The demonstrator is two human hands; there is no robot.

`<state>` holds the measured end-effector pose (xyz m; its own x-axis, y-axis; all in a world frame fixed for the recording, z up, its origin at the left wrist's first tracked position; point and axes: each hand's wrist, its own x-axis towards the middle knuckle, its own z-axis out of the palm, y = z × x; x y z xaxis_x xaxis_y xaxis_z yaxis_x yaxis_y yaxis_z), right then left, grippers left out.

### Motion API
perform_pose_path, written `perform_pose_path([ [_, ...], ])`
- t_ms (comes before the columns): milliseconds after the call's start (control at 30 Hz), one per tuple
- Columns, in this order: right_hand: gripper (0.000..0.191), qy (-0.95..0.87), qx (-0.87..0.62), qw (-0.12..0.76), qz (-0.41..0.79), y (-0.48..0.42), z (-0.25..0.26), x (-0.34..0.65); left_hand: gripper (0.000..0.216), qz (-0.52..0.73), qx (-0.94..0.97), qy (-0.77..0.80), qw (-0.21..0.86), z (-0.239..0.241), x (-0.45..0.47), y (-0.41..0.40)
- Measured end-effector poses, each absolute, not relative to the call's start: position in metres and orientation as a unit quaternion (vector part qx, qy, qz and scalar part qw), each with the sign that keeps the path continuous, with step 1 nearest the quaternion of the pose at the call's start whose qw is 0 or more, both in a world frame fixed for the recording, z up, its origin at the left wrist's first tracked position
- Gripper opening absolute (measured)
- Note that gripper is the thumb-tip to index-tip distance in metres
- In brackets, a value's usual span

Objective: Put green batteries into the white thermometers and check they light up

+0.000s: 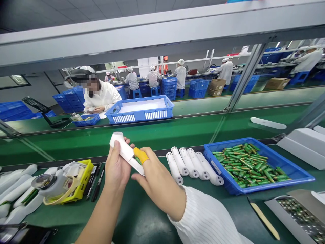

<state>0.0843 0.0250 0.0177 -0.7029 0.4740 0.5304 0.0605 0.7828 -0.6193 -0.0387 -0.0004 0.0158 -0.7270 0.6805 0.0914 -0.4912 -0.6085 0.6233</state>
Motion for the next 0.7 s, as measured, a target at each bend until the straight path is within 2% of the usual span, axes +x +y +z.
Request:
perform_pose_path([
  [133,0.022,-0.844,-0.162,0.434,0.270,0.028,0.014,0.083,0.023,0.878,0.184,0.261,0.356,0.017,-0.038,-0.001],
  [267,0.020,-0.788,-0.205,0.444,0.374,0.037,0.017,0.086,0.039,0.829,0.308,0.237,0.403,0.022,-0.040,-0.006],
  [367,0.026,-0.729,-0.215,0.401,0.511,0.037,0.020,0.087,0.043,0.789,0.375,0.266,0.407,0.023,-0.041,-0.009],
  [467,0.033,-0.693,-0.191,0.356,0.597,0.034,0.022,0.085,0.038,0.790,0.386,0.313,0.360,0.021,-0.043,-0.011],
  [600,0.041,-0.674,-0.165,0.292,0.658,0.033,0.027,0.086,0.043,0.774,0.395,0.327,0.371,0.019,-0.051,-0.013],
  [700,0.039,-0.690,-0.151,0.245,0.664,0.033,0.033,0.090,0.049,0.756,0.434,0.287,0.396,0.018,-0.058,-0.014],
])
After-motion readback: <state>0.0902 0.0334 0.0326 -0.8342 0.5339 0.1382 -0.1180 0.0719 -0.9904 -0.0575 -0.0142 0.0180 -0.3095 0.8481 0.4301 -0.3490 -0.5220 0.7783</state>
